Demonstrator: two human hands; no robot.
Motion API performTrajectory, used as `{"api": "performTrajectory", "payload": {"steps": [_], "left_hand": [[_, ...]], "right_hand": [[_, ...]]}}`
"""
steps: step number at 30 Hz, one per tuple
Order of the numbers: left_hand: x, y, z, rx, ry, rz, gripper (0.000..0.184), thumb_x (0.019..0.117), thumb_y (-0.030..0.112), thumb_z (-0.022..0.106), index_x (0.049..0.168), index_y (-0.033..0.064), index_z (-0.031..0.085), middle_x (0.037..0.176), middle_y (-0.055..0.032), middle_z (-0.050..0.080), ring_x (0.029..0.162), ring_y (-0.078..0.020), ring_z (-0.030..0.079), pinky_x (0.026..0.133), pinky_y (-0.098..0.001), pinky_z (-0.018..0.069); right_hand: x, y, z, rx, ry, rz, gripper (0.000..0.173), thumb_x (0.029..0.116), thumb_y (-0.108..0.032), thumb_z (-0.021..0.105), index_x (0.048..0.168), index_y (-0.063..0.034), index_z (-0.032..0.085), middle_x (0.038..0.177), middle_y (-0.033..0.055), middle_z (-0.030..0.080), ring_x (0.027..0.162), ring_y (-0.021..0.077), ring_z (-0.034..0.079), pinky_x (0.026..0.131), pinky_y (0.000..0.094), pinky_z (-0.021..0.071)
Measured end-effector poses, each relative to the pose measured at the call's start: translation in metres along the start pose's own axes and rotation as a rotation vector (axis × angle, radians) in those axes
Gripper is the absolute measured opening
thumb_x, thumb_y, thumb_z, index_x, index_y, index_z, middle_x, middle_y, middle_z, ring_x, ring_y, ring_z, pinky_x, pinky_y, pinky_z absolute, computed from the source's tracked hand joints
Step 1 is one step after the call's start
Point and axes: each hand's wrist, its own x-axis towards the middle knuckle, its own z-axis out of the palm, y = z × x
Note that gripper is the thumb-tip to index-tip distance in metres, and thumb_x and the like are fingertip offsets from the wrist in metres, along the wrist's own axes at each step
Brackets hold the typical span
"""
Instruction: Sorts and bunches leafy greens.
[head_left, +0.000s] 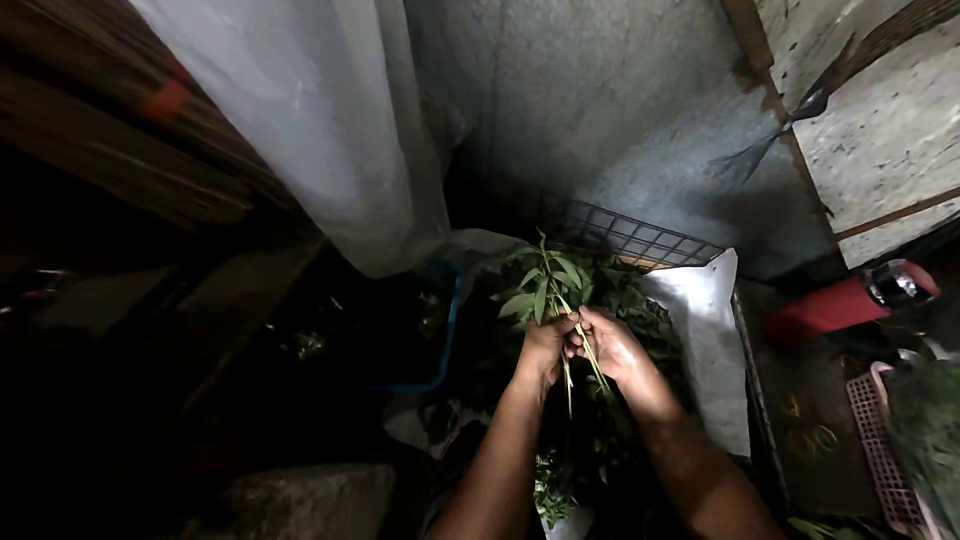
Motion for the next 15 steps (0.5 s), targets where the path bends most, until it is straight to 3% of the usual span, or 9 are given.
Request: {"api": "performTrajectory", "payload": {"steps": [2,4,9,12,14,15], "left_hand": [[0.001,-0.001,0.0,0.011,-0.022,0.008,0.011,0.1029,0.003,0.056,0.112,-0.0024,0.056,0.076,-0.012,0.066,0.052,-0.0113,0.058,0.045,-0.02,0.0459],[0.003,-0.003,0.0,-0.016,0.014,0.028,0.008,0.1029,0.003,0.057,0.109,-0.0018,0.057,0.077,-0.0119,0.066,0.052,-0.0112,0.058,0.044,-0.0195,0.0456],[0.004,0.005,-0.005,-0.067,0.115,0.122,0.006,0.1037,0.005,0.056,0.101,0.0029,0.061,0.082,-0.0075,0.066,0.056,-0.0098,0.056,0.047,-0.02,0.0461],[0.005,0.011,-0.017,-0.105,0.2,0.198,0.01,0.1059,0.01,0.054,0.106,0.0048,0.061,0.083,-0.0053,0.067,0.057,-0.0089,0.057,0.047,-0.0205,0.047],[0.004,0.022,-0.03,-0.137,0.284,0.245,0.011,0.106,0.015,0.055,0.111,0.0072,0.061,0.085,-0.0042,0.066,0.061,-0.0096,0.06,0.05,-0.0221,0.0495],[0.004,0.027,-0.036,-0.131,0.319,0.263,0.011,0.1058,0.017,0.056,0.112,0.0087,0.059,0.085,-0.0036,0.065,0.062,-0.0097,0.06,0.051,-0.0229,0.0506]], "right_hand": [[0.001,-0.003,0.003,0.055,0.077,-0.087,0.009,0.1058,-0.009,0.05,0.104,-0.0037,0.056,0.076,0.0063,0.059,0.061,0.0161,0.059,0.061,0.0324,0.0558],[0.0,-0.006,0.003,0.092,0.153,-0.18,0.005,0.1027,-0.001,0.053,0.107,-0.0022,0.055,0.082,0.0083,0.061,0.068,0.0168,0.061,0.068,0.0327,0.057],[-0.017,-0.001,-0.025,0.138,-0.018,-0.293,0.014,0.099,0.004,0.05,0.106,-0.0036,0.059,0.086,0.0062,0.069,0.076,0.0152,0.068,0.079,0.0344,0.0598],[-0.018,0.004,-0.068,0.173,-0.061,-0.317,0.017,0.0943,0.002,0.052,0.104,-0.0081,0.061,0.085,0.0029,0.069,0.073,0.0123,0.066,0.07,0.031,0.0581],[-0.02,-0.002,-0.1,-0.057,0.143,-0.255,0.016,0.0985,0.003,0.054,0.113,-0.0029,0.057,0.087,0.0058,0.066,0.072,0.0131,0.064,0.069,0.031,0.058],[-0.019,-0.007,-0.115,-0.308,0.297,-0.176,0.029,0.0978,0.0,0.062,0.126,0.0029,0.056,0.099,0.0119,0.065,0.078,0.0165,0.066,0.07,0.033,0.0594]]}}
